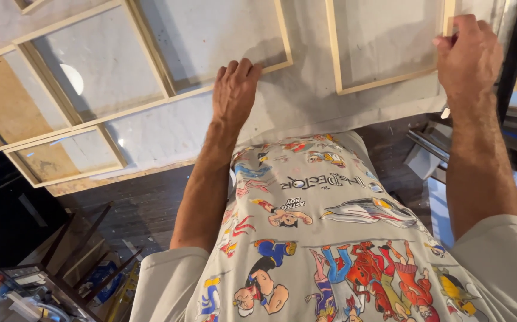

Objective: Collecting wooden frames from the floor and saw area and arranging them on a workbench.

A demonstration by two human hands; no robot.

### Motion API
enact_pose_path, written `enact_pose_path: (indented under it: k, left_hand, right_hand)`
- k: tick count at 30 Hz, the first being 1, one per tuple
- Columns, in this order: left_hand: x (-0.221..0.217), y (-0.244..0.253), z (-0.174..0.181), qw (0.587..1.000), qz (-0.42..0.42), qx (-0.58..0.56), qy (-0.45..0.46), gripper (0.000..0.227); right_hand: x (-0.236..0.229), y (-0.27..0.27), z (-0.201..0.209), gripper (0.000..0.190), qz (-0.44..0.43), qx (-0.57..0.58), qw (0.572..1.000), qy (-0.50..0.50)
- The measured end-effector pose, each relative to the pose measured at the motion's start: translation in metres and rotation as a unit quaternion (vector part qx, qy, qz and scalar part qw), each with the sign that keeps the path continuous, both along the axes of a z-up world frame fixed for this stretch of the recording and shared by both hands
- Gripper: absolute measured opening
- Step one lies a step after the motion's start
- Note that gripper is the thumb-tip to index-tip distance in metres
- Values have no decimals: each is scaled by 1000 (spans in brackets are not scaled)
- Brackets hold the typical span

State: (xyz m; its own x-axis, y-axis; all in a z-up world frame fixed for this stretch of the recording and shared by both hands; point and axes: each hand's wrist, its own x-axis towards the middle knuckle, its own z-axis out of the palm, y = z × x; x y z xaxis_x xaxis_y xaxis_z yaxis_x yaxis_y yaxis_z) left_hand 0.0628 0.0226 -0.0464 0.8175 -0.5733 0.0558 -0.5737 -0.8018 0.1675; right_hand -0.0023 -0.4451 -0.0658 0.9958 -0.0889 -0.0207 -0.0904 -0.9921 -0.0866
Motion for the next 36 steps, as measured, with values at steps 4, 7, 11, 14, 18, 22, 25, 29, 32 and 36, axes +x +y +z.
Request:
enact_pose_path:
  k: [4,7,11,14,18,22,25,29,32,36]
  left_hand:
    - [-3,2,47,995,-48,-82,-42,13]
    - [-3,0,72,987,-116,-77,-79,16]
    - [2,10,52,969,-190,-127,-89,21]
    - [6,19,38,959,-231,-132,-95,21]
    - [11,29,22,957,-248,-117,-91,24]
    - [18,36,-3,959,-240,-109,-99,26]
    - [21,38,-3,966,-225,-90,-86,23]
    - [22,31,11,966,-212,-92,-112,29]
    - [19,31,7,974,-192,-87,-88,19]
    - [13,31,3,976,-181,-93,-80,16]
  right_hand:
    - [13,32,54,43,33,41,993,-105]
    - [25,57,73,55,38,335,939,-70]
    - [28,110,91,75,-31,470,876,106]
    - [9,135,80,43,49,397,906,139]
    - [-10,159,73,42,-6,399,911,107]
    - [-12,173,53,32,15,380,924,38]
    - [-7,177,34,28,48,315,948,-2]
    - [-5,176,24,24,32,294,955,-14]
    - [-8,176,19,26,19,280,960,10]
    - [-16,174,13,25,14,256,966,20]
